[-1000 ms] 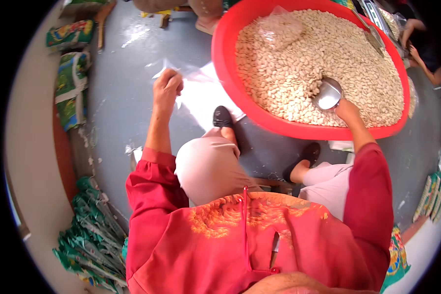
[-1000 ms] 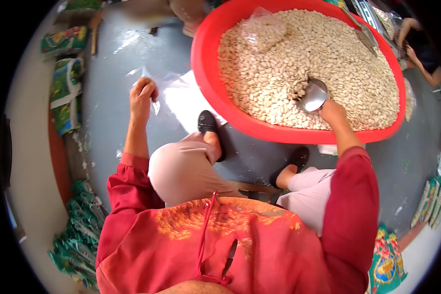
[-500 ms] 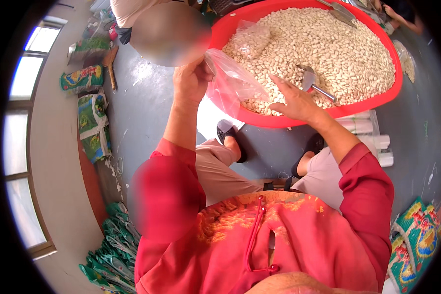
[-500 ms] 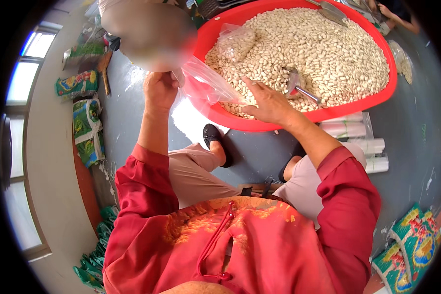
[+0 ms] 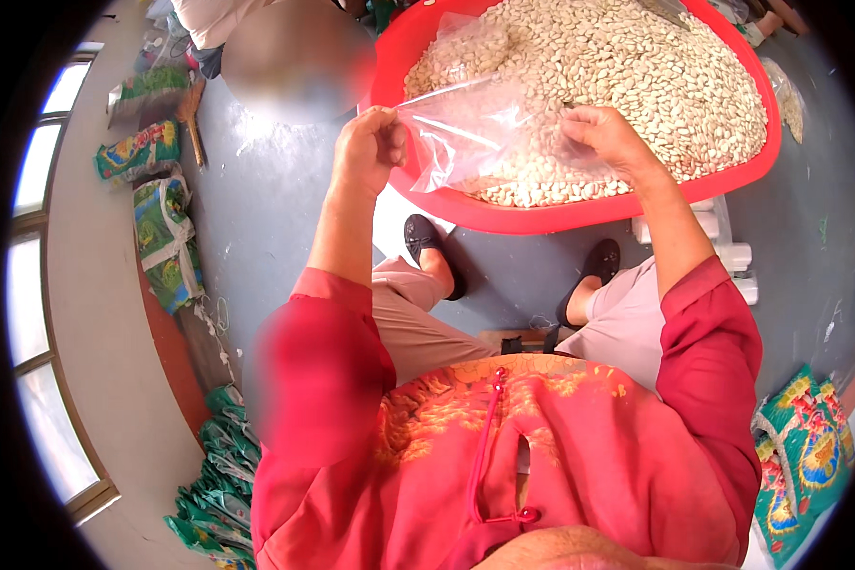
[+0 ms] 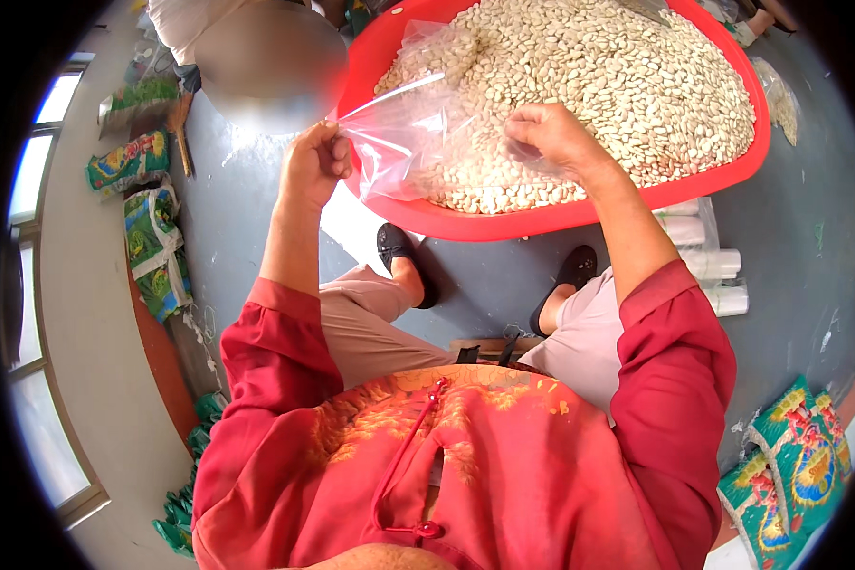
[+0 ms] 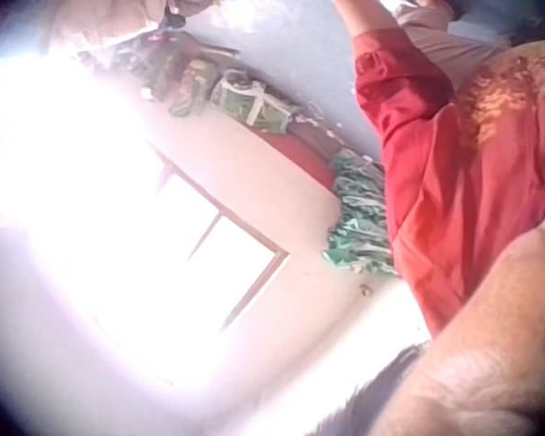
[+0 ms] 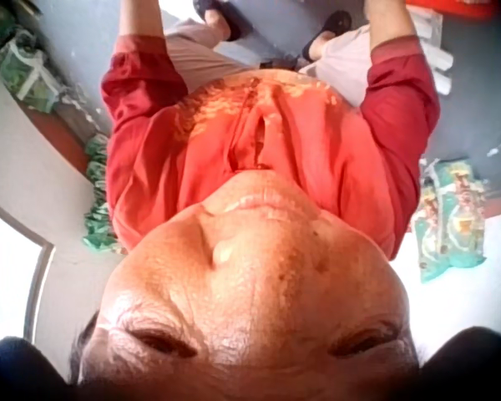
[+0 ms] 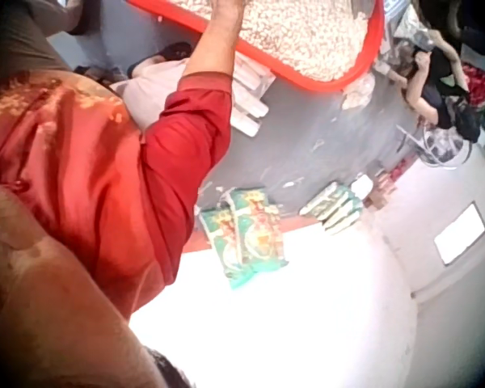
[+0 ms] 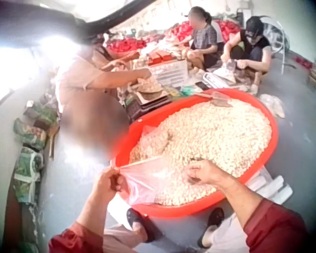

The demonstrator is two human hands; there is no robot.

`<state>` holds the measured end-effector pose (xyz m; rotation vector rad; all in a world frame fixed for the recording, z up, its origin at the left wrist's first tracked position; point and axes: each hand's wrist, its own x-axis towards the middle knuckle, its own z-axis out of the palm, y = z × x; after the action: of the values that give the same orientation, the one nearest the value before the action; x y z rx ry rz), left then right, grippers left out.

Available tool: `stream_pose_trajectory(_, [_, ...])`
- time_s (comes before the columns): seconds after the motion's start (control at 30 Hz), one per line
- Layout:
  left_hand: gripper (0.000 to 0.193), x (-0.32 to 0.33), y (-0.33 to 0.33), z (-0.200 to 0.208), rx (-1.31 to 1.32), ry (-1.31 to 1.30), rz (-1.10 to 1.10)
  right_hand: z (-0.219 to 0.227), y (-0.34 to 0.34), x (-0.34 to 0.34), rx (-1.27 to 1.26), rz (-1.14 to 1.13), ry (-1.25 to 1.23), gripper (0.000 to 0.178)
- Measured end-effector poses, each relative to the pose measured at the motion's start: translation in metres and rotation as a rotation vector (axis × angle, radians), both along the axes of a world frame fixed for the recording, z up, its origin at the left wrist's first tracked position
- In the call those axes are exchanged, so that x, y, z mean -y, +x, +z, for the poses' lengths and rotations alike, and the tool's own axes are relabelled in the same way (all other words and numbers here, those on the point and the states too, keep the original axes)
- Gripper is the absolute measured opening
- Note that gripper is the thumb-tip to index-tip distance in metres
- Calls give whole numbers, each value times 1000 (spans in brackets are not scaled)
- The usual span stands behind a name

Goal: The person scoops peanuts from a large red basin into clear plastic bags using a metal scoop. They repeatedly fill the bags and place them on the floor or a nearby surface. The task is performed in a room with other people also engaged in similar packaging activities.

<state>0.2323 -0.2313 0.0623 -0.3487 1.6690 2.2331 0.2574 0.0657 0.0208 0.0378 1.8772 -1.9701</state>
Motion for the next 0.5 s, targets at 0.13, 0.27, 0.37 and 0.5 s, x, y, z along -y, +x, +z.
stream_pose_trajectory(0.13, [12, 2, -6, -10, 92, -121, -29, 7, 2, 1, -56, -86, 53, 10])
stream_pose_trajectory(0.27, [9, 2, -7, -10, -102, -494, -76, 12, 4, 4, -318, -37, 322, 6])
stream_pose_trajectory(0.37, [21, 9, -10, -10, -507, -939, 14, 13, 7, 16, -492, -20, 577, 6])
stream_pose_trajectory(0.5, [41, -44, 13, 14, -883, -963, -168, 22, 16, 32, -815, 29, 856, 9])
